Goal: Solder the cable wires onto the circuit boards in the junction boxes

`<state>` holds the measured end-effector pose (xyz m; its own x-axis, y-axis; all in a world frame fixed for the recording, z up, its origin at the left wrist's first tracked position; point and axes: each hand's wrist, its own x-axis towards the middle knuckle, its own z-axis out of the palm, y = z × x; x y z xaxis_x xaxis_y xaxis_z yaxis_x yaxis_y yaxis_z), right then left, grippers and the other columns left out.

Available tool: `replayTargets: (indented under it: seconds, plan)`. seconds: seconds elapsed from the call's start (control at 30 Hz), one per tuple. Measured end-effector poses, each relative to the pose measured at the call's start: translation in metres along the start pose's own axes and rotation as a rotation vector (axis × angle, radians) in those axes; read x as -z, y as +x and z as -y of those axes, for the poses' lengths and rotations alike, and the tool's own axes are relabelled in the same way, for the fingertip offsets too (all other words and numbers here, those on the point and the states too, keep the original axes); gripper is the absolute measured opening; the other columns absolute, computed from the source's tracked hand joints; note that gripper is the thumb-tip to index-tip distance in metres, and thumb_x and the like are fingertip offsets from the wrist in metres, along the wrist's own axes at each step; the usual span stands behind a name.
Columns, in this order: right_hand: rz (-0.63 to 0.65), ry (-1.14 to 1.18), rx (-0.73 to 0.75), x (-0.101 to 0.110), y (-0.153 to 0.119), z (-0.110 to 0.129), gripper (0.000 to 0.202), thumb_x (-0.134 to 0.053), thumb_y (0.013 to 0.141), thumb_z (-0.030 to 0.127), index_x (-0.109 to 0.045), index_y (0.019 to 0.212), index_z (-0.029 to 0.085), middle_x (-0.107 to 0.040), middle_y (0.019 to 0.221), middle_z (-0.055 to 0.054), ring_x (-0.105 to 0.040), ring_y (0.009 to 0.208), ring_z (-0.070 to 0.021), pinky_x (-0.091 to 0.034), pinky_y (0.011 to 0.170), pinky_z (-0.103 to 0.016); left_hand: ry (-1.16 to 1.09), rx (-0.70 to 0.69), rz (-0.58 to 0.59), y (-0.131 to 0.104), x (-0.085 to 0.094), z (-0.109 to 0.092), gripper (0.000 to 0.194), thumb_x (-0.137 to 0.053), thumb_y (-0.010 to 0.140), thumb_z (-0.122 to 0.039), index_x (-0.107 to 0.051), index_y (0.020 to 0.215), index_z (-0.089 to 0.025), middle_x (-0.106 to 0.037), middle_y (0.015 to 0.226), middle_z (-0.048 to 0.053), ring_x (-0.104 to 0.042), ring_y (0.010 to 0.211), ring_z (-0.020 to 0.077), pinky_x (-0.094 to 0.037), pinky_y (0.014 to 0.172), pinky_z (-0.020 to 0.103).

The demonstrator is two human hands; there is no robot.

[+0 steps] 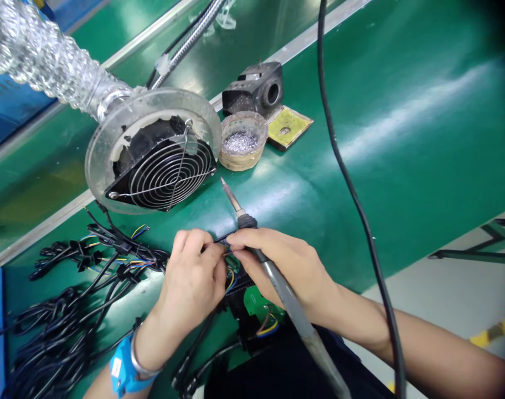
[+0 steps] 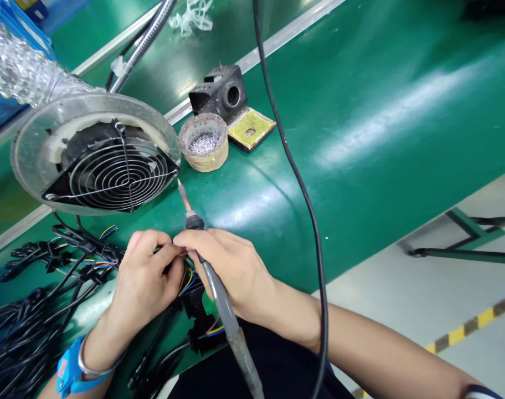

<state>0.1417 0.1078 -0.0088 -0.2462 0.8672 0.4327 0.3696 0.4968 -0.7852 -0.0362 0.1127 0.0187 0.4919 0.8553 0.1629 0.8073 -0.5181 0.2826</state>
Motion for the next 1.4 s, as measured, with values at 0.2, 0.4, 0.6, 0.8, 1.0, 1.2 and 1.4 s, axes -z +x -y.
replayTargets:
  seconds: [0.2, 0.4, 0.6, 0.8, 1.0, 1.2, 1.4]
  plan:
    - [0.078, -0.158, 0.104, -0.001, -0.002, 0.001, 0.024, -0.041, 0.096, 0.016, -0.055, 0.116, 0.014, -0.068, 0.090, -0.007, -0.062, 0.073, -0.0168, -0.055, 0.068, -0.030, -0.281, 0.086, 0.057, 0.005, 0.009, 0.002, 0.010, -0.056, 0.085, -0.012, -0.064, 0.087, -0.019, -0.053, 0.085, 0.003, -0.052, 0.082, 0.0175, -0.047, 0.072, 0.033]
    - [0.137, -0.150, 0.142, 0.007, 0.001, 0.000, 0.028, -0.038, 0.098, 0.018, -0.058, 0.117, 0.012, -0.065, 0.080, -0.007, -0.061, 0.067, -0.0160, -0.055, 0.062, -0.028, -0.177, 0.027, 0.074, 0.008, 0.006, 0.005, 0.016, -0.052, 0.086, -0.007, -0.063, 0.080, -0.017, -0.053, 0.083, 0.004, -0.048, 0.081, 0.0175, -0.045, 0.071, 0.032]
    - [0.064, -0.167, -0.023, 0.022, -0.008, 0.002, 0.028, -0.053, 0.091, 0.009, -0.055, 0.118, 0.017, -0.069, 0.095, -0.006, -0.065, 0.080, -0.0156, -0.056, 0.074, -0.028, -0.062, -0.038, 0.096, 0.007, 0.004, 0.002, 0.018, -0.051, 0.091, -0.011, -0.067, 0.091, -0.019, -0.055, 0.087, 0.004, -0.049, 0.083, 0.0184, -0.046, 0.072, 0.033]
    - [0.081, -0.114, -0.023, 0.015, -0.007, -0.006, 0.030, -0.049, 0.091, 0.008, -0.054, 0.119, 0.018, -0.071, 0.104, -0.007, -0.068, 0.088, -0.0166, -0.058, 0.079, -0.030, 0.113, -0.056, 0.068, 0.009, 0.006, -0.003, 0.019, -0.050, 0.092, -0.012, -0.068, 0.094, -0.019, -0.057, 0.087, 0.004, -0.048, 0.080, 0.0196, -0.046, 0.068, 0.034]
    - [0.079, -0.041, -0.031, 0.029, -0.003, -0.004, 0.033, -0.050, 0.094, 0.010, -0.055, 0.125, 0.020, -0.070, 0.113, -0.005, -0.068, 0.095, -0.0139, -0.057, 0.084, -0.027, 0.152, -0.062, 0.050, 0.010, 0.004, -0.004, 0.017, -0.054, 0.090, -0.012, -0.069, 0.095, -0.018, -0.058, 0.085, 0.004, -0.048, 0.080, 0.0205, -0.046, 0.067, 0.034]
    - [0.004, -0.098, 0.010, 0.065, -0.013, 0.018, 0.032, -0.052, 0.089, 0.016, -0.063, 0.119, 0.016, -0.063, 0.075, -0.004, -0.057, 0.059, -0.0126, -0.051, 0.055, -0.026, 0.209, -0.073, 0.056, 0.009, 0.006, -0.007, 0.014, -0.057, 0.088, -0.011, -0.070, 0.090, -0.018, -0.059, 0.082, 0.004, -0.048, 0.079, 0.0211, -0.046, 0.064, 0.034]
    - [-0.035, 0.032, 0.053, 0.053, -0.023, 0.007, 0.035, -0.053, 0.078, 0.009, -0.064, 0.110, 0.016, -0.066, 0.075, -0.004, -0.049, 0.052, -0.0124, -0.044, 0.046, -0.028, 0.220, -0.088, 0.045, 0.010, 0.005, -0.007, 0.013, -0.058, 0.089, -0.012, -0.070, 0.090, -0.017, -0.059, 0.081, 0.004, -0.049, 0.078, 0.0208, -0.046, 0.064, 0.033]
